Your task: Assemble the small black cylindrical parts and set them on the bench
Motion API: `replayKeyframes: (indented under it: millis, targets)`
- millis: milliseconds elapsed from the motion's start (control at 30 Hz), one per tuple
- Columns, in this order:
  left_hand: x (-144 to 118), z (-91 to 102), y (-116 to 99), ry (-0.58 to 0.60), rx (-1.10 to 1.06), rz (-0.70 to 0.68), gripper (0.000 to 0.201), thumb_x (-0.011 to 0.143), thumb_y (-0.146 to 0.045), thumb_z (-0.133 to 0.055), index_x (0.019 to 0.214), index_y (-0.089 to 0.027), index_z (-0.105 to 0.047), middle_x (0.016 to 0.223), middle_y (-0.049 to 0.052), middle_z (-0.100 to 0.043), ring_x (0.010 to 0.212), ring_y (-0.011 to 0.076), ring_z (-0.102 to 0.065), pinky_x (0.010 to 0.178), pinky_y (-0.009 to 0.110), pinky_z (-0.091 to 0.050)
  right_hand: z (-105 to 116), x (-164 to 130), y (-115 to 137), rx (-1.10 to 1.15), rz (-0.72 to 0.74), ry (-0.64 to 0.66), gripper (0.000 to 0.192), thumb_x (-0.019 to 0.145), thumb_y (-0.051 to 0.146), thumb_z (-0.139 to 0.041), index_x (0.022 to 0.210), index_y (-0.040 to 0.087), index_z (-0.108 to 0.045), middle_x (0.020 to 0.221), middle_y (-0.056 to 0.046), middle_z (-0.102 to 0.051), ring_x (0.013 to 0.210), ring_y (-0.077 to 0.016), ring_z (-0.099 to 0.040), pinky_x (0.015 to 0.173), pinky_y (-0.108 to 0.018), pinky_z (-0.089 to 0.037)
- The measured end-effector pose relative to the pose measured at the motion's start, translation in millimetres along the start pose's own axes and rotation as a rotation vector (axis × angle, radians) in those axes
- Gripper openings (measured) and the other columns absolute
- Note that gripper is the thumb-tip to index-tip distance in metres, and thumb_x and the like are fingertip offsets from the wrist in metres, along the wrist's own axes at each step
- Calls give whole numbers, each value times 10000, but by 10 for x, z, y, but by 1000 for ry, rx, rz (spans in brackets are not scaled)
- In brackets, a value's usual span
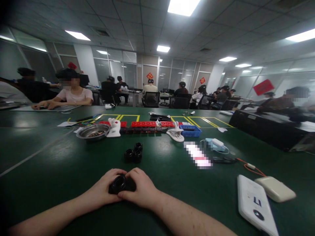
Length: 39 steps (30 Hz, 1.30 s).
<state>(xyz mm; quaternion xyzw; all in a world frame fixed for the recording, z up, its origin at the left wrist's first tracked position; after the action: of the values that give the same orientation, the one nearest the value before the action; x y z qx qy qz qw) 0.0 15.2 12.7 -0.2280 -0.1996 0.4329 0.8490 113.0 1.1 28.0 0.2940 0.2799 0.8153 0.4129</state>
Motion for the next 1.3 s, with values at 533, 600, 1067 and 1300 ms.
replayKeyframes:
  millis: [533,600,1067,1300]
  targets:
    - [-22,29,-69,12,-17,-4,458,573,-355,-691,997,-224,-578,1084,51,-530,1023,272,-450,889,411,-371,4,-29,23,12,13,25,638,617,298,-678,1182,197,-399,1140,-69,-492,1037,-225,-462,896,-363,-352]
    - [-19,24,-46,-1,-20,2,472,562,-327,-695,1003,-215,-569,1085,54,-533,1021,270,-455,898,410,-366,8,-40,20,32,-5,22,706,606,402,-684,1205,193,-374,1168,-83,-477,1052,-236,-457,902,-376,-350]
    - [7,-5,6,-37,-11,27,404,550,-241,-689,934,-183,-579,1058,61,-535,997,254,-471,877,372,-386,-6,-11,35,69,1,16,667,605,341,-691,1181,194,-390,1152,-79,-490,1029,-231,-473,884,-368,-361]
    - [14,21,-47,-31,-11,32,359,565,-240,-664,916,-209,-595,1039,45,-542,994,255,-475,875,378,-388,-10,16,14,-23,-60,-11,419,593,315,-687,957,191,-520,923,-28,-545,865,-201,-511,750,-321,-413]
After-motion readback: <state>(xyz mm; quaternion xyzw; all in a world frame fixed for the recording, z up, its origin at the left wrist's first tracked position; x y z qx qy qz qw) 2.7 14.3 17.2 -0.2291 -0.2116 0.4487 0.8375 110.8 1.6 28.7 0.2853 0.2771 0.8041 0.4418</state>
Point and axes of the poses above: each hand's wrist, its own x-axis towards the middle knuckle, its own z-axis out of the back of the hand, y = z × x, the point moved 7 cm from there along x, towards the middle knuckle
